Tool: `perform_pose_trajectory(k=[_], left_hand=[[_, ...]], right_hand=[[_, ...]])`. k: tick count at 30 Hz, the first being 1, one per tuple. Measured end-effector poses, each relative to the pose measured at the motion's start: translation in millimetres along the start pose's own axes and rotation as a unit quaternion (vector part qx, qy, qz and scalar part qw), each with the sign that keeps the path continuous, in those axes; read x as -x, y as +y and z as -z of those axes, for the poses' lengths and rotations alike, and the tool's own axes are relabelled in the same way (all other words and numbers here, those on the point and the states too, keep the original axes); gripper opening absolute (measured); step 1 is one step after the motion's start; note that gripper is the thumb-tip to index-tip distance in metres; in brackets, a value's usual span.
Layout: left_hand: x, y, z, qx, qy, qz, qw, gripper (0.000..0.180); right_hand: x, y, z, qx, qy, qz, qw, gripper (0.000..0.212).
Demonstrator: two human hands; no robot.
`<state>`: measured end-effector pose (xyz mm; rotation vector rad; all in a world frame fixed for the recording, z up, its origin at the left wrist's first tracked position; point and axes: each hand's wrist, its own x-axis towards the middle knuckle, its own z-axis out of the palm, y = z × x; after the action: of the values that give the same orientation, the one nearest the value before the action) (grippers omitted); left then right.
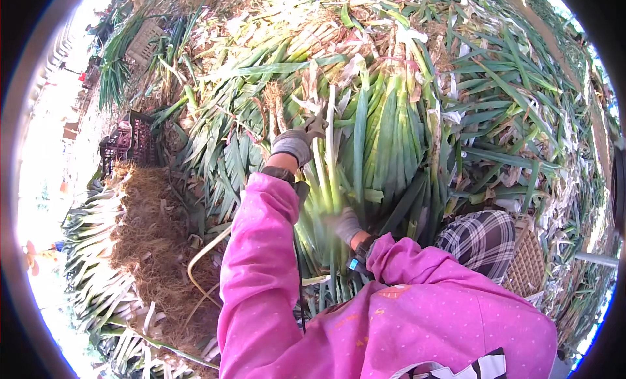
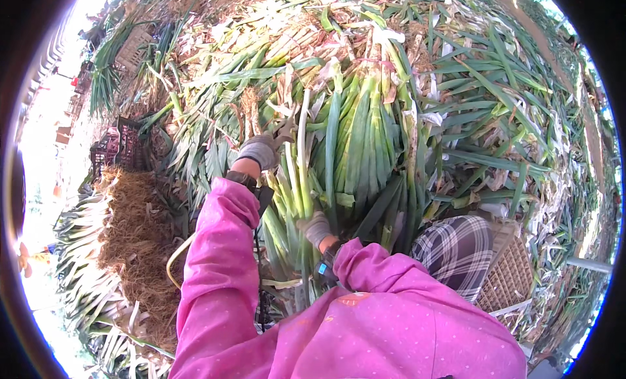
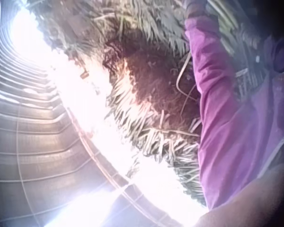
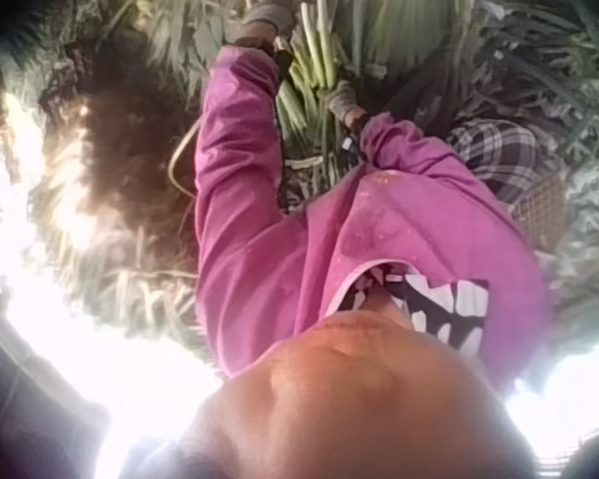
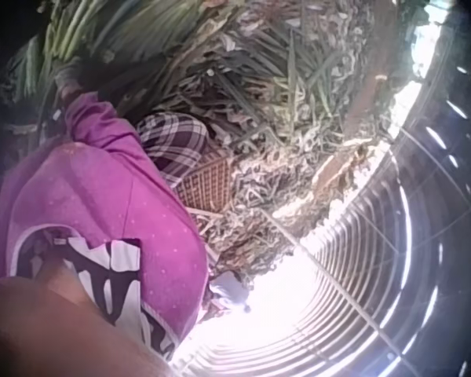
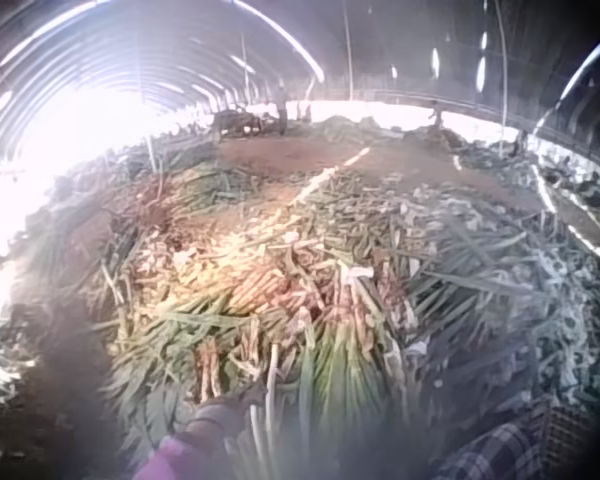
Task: The person pulls leeks from a pile, peels away the outer layers, and trims the roots and tops with a knife. They gather the cleaned leeks into a bunch and place them onto a separate pile.
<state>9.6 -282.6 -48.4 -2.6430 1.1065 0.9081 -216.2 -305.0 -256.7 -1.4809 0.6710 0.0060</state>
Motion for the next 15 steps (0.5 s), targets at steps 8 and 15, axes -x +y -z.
perform_pose_trajectory(k=[8,15], left_hand=[[104,-30,-55,-0.067,0.066,0.002,0.996,0.044],[210,-17,-92,0.122,-0.014,0.084,0.989,0.054]], right_hand=[[10,-54,78,-0.268,-0.099,-0.006,0.958,0.027],[15,-175,114,-0.333,-0.119,-0.011,0.935,0.033]])
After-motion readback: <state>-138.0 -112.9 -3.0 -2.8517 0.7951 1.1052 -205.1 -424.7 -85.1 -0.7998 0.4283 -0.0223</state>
